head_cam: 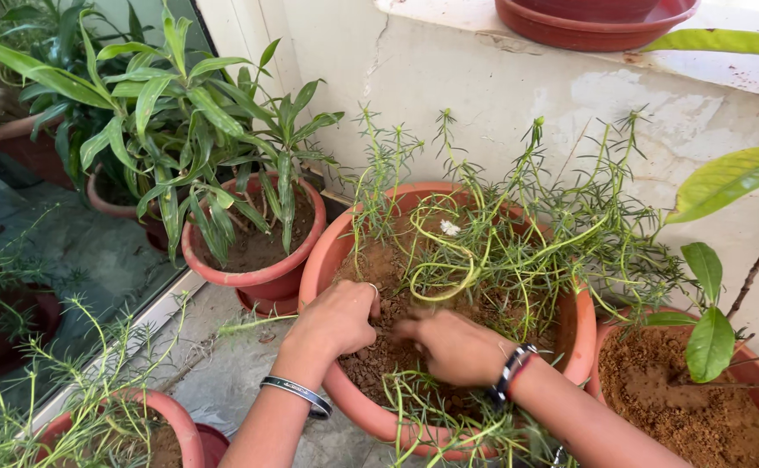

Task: The person waters a variegated dracaena plant with a metal pitcher, then moves to a nearby pot and removes small white fluffy seed heads from a thin-stemmed plant by hand. The person continues to pick and discard the seed heads throughout the clip.

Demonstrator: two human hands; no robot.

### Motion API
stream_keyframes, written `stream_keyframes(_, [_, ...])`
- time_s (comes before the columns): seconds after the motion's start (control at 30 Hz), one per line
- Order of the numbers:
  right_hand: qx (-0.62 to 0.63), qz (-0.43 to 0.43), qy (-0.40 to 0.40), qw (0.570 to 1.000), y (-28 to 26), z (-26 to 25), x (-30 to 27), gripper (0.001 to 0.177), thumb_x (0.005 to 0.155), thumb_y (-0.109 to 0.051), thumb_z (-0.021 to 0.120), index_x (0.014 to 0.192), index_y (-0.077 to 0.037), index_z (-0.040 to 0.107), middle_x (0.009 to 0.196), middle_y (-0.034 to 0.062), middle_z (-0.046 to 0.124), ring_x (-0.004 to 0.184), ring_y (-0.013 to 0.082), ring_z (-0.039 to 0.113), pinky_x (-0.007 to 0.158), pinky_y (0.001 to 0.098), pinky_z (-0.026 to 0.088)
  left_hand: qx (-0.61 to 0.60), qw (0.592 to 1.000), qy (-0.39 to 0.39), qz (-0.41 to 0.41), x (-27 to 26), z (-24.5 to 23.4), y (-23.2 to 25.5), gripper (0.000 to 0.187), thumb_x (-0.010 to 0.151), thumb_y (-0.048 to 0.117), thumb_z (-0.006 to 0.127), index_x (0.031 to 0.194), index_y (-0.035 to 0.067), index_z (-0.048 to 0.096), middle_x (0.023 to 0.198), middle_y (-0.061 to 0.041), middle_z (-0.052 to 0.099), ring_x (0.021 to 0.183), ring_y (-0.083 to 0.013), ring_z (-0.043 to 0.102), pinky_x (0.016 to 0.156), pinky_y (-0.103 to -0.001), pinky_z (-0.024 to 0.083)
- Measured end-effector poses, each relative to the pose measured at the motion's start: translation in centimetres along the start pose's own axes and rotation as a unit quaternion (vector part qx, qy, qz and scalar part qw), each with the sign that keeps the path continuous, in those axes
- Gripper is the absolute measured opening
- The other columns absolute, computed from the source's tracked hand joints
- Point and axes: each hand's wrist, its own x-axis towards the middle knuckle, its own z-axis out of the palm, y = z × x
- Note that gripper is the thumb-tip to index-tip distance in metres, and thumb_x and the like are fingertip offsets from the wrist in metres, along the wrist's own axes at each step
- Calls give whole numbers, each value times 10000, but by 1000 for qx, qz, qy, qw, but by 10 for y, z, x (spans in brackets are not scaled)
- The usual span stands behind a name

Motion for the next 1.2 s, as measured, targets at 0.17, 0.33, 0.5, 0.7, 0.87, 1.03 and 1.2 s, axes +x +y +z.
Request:
stream_keyframes(0.17, [49, -53, 124, 990, 4, 9, 16, 544, 772, 62, 567, 1290, -82, 652, 1197, 193, 683, 1120, 390, 650, 950, 448, 520, -10, 989, 142, 42, -10, -8, -11, 308, 719, -22, 674, 1014, 53, 719, 1035, -202, 710, 1018, -377, 688, 883, -471, 538])
stream_keyframes(0.33, [-1, -113, 145, 983, 4, 27, 28, 548, 779, -52, 680, 1321, -26, 602, 1300, 225, 610, 1165, 418, 591, 978, 469, 495, -43, 977, 203, 58, -20, -17, -12, 367, 689, -69, 646, 1029, 50, 710, 1001, -179, 688, 947, -397, 677, 822, -496, 532])
stream_keyframes(0.5, [-157, -114, 82, 977, 0, 35, 36, 523, 759, -67, 680, 1281, -89, 671, 1226, 190, 649, 1126, 397, 584, 956, 457, 491, -110, 952, 270, 91, -30, -19, -7, 337, 757, -67, 610, 1066, 34, 700, 1001, -182, 684, 882, -388, 686, 780, -492, 531])
stream_keyframes(0.7, [-88, -10, 53, 995, 6, 22, 28, 228, 815, -73, 636, 1010, -122, 743, 1007, 120, 687, 1040, 318, 664, 926, 424, 550, -179, 933, 291, 111, -29, -5, 2, 242, 851, 4, 638, 1080, 32, 712, 1012, -185, 686, 888, -373, 688, 804, -464, 537])
stream_keyframes(0.87, [-100, -73, 131, 984, 3, 23, 34, 255, 717, -31, 667, 953, -74, 752, 963, 183, 680, 966, 399, 648, 844, 475, 539, -86, 966, 220, 107, -29, -1, -12, 277, 774, -68, 608, 1000, 23, 742, 992, -192, 670, 936, -382, 678, 848, -477, 531])
stream_keyframes(1.03, [-13, -47, 133, 990, -11, 34, 49, 178, 750, -157, 803, 872, -34, 763, 947, 210, 663, 939, 388, 646, 843, 469, 536, -48, 962, 241, 119, -29, -3, -12, 318, 727, -95, 592, 987, 12, 742, 977, -195, 660, 981, -386, 660, 864, -482, 523])
stream_keyframes(1.2, [46, -44, 112, 992, -8, 43, 63, 122, 694, -39, 766, 806, -1, 734, 904, 206, 674, 880, 366, 669, 777, 445, 551, -74, 964, 230, 109, -32, -10, -13, 279, 754, -75, 600, 986, 1, 736, 967, -191, 663, 954, -384, 659, 860, -478, 518])
